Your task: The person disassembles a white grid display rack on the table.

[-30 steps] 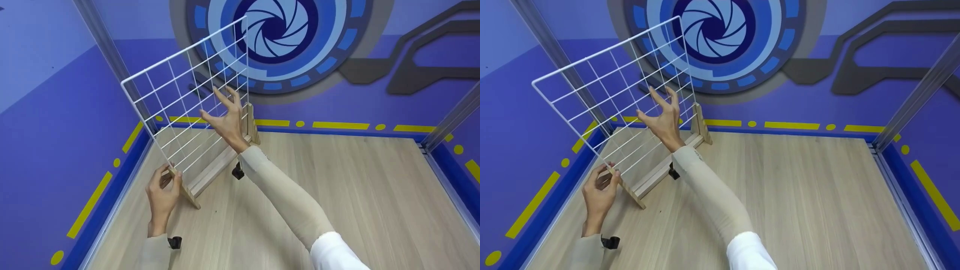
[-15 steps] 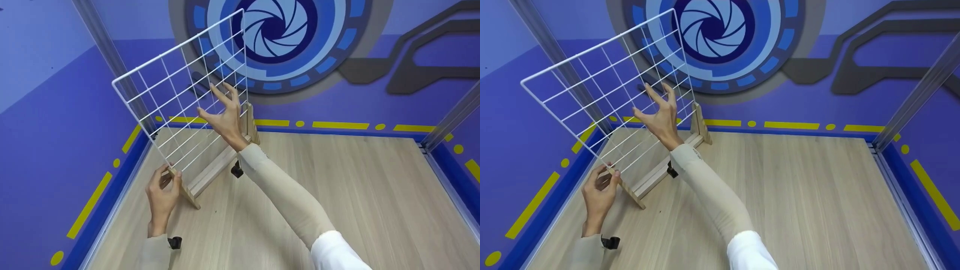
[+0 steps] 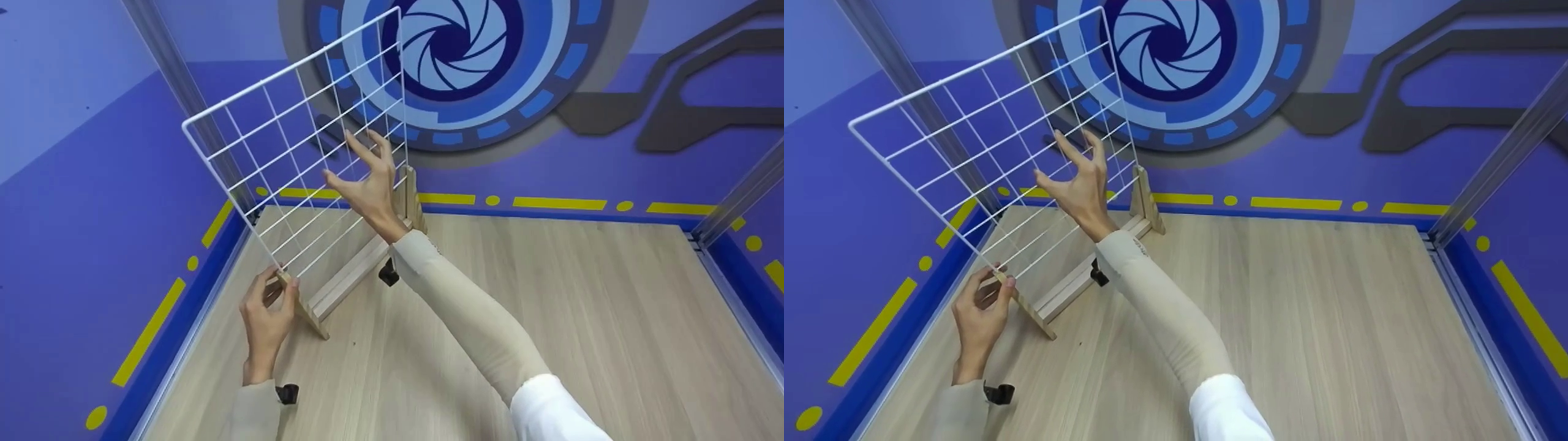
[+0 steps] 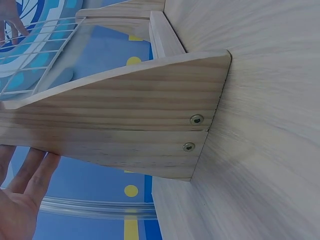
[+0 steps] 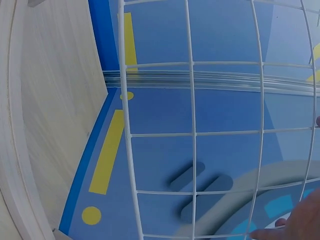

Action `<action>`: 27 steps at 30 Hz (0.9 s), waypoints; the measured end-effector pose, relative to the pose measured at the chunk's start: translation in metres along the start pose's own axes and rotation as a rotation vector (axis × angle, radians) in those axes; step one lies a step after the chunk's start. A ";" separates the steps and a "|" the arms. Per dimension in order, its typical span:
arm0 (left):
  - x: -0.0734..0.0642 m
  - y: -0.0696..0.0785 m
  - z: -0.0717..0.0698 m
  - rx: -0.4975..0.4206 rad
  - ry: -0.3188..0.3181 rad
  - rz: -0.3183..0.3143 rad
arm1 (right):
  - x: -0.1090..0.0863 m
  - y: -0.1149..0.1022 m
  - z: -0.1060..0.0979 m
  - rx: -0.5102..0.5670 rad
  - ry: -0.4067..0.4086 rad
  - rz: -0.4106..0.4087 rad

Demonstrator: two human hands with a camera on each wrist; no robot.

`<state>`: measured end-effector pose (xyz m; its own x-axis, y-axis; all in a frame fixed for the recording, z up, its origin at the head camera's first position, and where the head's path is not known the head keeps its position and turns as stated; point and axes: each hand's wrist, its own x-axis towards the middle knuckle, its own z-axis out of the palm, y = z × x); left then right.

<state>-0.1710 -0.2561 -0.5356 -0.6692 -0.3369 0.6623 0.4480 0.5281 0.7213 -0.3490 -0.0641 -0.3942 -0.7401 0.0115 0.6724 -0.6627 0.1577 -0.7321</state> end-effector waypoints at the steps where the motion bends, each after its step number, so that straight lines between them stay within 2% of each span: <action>1: 0.000 -0.005 0.001 0.000 0.003 -0.001 | 0.001 -0.001 -0.001 -0.002 -0.003 0.006; 2: -0.001 -0.010 0.003 -0.001 0.007 0.003 | 0.002 -0.002 -0.002 -0.005 -0.007 0.011; 4: 0.001 -0.007 0.005 0.004 0.017 0.010 | 0.005 -0.004 -0.003 -0.011 -0.006 0.010; 9: 0.004 0.013 0.006 -0.003 0.017 0.049 | 0.008 -0.007 -0.003 -0.022 0.010 -0.008; 14: -0.001 0.023 0.000 -0.027 0.033 0.052 | 0.003 -0.008 0.001 -0.019 0.002 -0.019; 23: 0.000 0.027 0.000 -0.022 0.037 0.037 | 0.004 -0.014 0.000 -0.017 0.028 -0.094; 27: 0.002 0.020 0.002 -0.012 0.045 0.035 | 0.006 -0.019 -0.002 -0.022 0.035 -0.097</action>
<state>-0.1643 -0.2444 -0.5202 -0.6256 -0.3538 0.6953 0.4780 0.5306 0.7000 -0.3410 -0.0647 -0.3758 -0.6675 0.0300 0.7440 -0.7284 0.1811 -0.6608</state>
